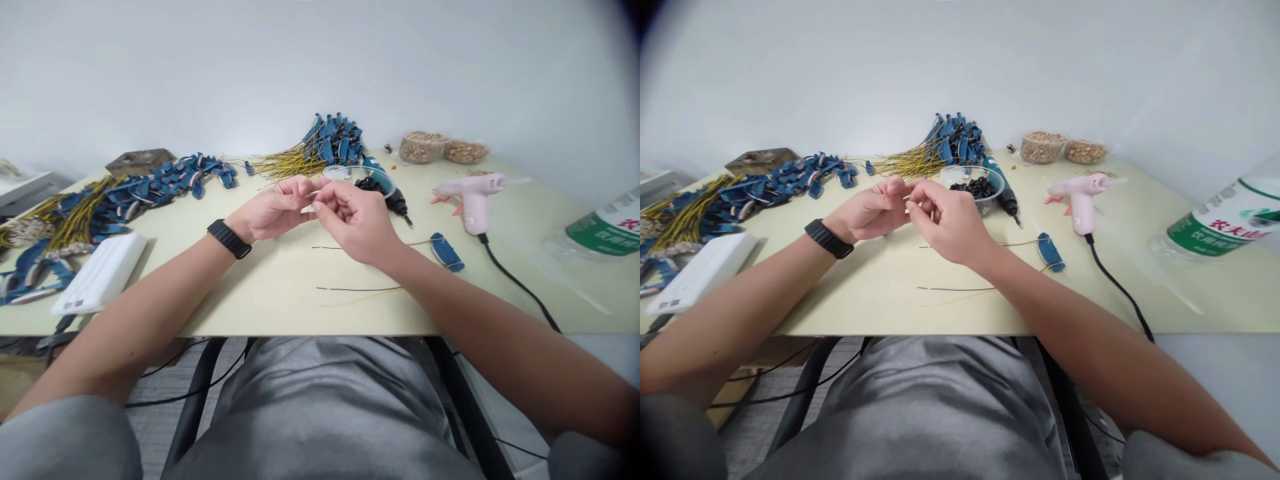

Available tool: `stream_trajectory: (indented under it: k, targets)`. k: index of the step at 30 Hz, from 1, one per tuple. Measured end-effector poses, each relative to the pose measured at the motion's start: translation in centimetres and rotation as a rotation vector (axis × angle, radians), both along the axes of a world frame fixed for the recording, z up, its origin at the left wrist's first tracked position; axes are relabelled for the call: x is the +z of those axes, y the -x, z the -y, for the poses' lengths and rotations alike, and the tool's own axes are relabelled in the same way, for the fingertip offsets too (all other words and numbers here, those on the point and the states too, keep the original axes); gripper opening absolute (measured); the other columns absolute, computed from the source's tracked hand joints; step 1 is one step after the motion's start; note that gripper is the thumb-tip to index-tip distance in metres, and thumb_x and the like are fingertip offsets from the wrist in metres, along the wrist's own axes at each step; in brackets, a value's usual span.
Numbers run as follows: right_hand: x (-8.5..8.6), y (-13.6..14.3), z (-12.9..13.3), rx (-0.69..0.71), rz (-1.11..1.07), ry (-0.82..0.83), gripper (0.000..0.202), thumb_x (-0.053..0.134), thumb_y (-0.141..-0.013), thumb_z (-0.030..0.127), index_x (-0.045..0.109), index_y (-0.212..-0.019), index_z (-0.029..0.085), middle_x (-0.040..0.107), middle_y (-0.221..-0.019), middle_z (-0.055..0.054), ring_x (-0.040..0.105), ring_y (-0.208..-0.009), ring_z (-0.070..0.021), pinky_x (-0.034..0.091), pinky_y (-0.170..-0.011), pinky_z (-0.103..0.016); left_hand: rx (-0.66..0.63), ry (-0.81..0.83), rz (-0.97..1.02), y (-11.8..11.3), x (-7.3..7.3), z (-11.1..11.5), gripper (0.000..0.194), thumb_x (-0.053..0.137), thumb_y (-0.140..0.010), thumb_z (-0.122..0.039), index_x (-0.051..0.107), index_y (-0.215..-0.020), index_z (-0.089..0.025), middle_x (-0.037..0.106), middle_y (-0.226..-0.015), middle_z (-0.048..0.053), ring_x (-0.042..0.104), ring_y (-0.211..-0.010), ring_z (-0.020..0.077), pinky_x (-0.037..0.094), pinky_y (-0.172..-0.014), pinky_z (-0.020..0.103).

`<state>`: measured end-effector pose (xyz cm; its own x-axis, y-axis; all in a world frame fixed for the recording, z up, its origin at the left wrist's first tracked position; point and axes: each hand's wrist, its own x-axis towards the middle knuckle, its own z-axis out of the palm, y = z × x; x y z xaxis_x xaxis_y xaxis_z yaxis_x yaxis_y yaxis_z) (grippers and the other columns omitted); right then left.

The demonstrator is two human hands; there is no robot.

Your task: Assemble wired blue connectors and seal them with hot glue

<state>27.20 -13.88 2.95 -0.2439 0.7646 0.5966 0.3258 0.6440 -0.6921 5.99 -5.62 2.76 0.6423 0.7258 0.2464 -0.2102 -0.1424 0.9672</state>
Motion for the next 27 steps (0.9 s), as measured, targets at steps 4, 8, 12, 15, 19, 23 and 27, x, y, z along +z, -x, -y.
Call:
stream_trajectory:
  k: [4,8,12,15,19,23,27]
  targets:
    - [0.2,0.2,0.4,0.001,0.045,-0.084,0.015,0.069,-0.109,0.031,0.065,-0.096,0.025,0.064,-0.078,0.002,0.048,-0.063,-0.0144,0.041,-0.067,-0.033,-0.027,0.044,0.014,-0.3,0.0,0.3,0.072,0.119,-0.062,-0.058,0.057,-0.075,-0.023,0.08,-0.104,0.0,0.081,-0.109,0.0267,0.066,-0.103,0.046]
    - [0.0,0.2,0.3,-0.026,0.066,-0.172,0.022,0.07,-0.111,0.038,0.063,-0.095,0.025,0.064,-0.079,0.0,0.054,-0.068,-0.0161,0.043,-0.071,-0.033,-0.035,0.036,0.013,-0.9,0.2,0.9,0.071,0.12,-0.06,-0.053,0.057,-0.071,-0.023,0.073,-0.09,-0.002,0.076,-0.09,0.0205,0.066,-0.094,0.041]
    - [-0.4,0.0,-0.3,-0.071,0.132,-0.207,0.026,0.067,-0.114,0.044,0.063,-0.097,0.025,0.062,-0.079,-0.001,0.057,-0.076,-0.0192,0.042,-0.073,-0.033,0.026,0.012,0.029,-1.2,0.0,1.0,0.065,0.12,-0.059,-0.057,0.066,-0.071,-0.024,0.076,-0.093,0.001,0.076,-0.094,0.0217,0.066,-0.097,0.041]
    - [-0.6,-0.3,-0.6,-0.079,0.163,-0.231,0.027,0.064,-0.116,0.044,0.061,-0.097,0.025,0.059,-0.079,-0.001,0.058,-0.079,-0.0202,0.041,-0.075,-0.033,0.064,-0.02,0.021,-1.2,-0.3,0.7,0.056,0.118,-0.063,-0.059,0.076,-0.077,-0.025,0.08,-0.101,0.003,0.078,-0.102,0.0239,0.065,-0.101,0.042]
    - [-0.4,-0.4,-0.7,-0.086,0.194,-0.25,0.029,0.059,-0.117,0.042,0.056,-0.093,0.026,0.055,-0.077,-0.001,0.058,-0.08,-0.0212,0.041,-0.078,-0.034,0.067,-0.069,-0.002,-1.0,-0.5,0.5,0.053,0.114,-0.071,-0.063,0.077,-0.078,-0.025,0.082,-0.104,0.004,0.079,-0.106,0.0253,0.064,-0.105,0.045]
    - [-0.4,-0.6,-0.9,-0.07,0.206,-0.298,0.029,0.055,-0.117,0.035,0.054,-0.09,0.025,0.056,-0.077,-0.002,0.055,-0.076,-0.0196,0.042,-0.078,-0.034,0.067,-0.094,-0.01,-1.1,-0.5,0.5,0.053,0.112,-0.073,-0.067,0.079,-0.076,-0.026,0.081,-0.101,0.003,0.076,-0.101,0.0231,0.063,-0.103,0.044]
    - [-0.5,-0.8,-1.1,-0.099,0.208,-0.311,0.026,0.059,-0.11,0.026,0.051,-0.085,0.025,0.056,-0.076,0.0,0.049,-0.071,-0.0178,0.041,-0.075,-0.033,0.072,-0.074,-0.008,-1.3,-0.6,0.8,0.049,0.114,-0.069,-0.064,0.083,-0.077,-0.028,0.081,-0.098,0.002,0.074,-0.097,0.0232,0.063,-0.101,0.044]
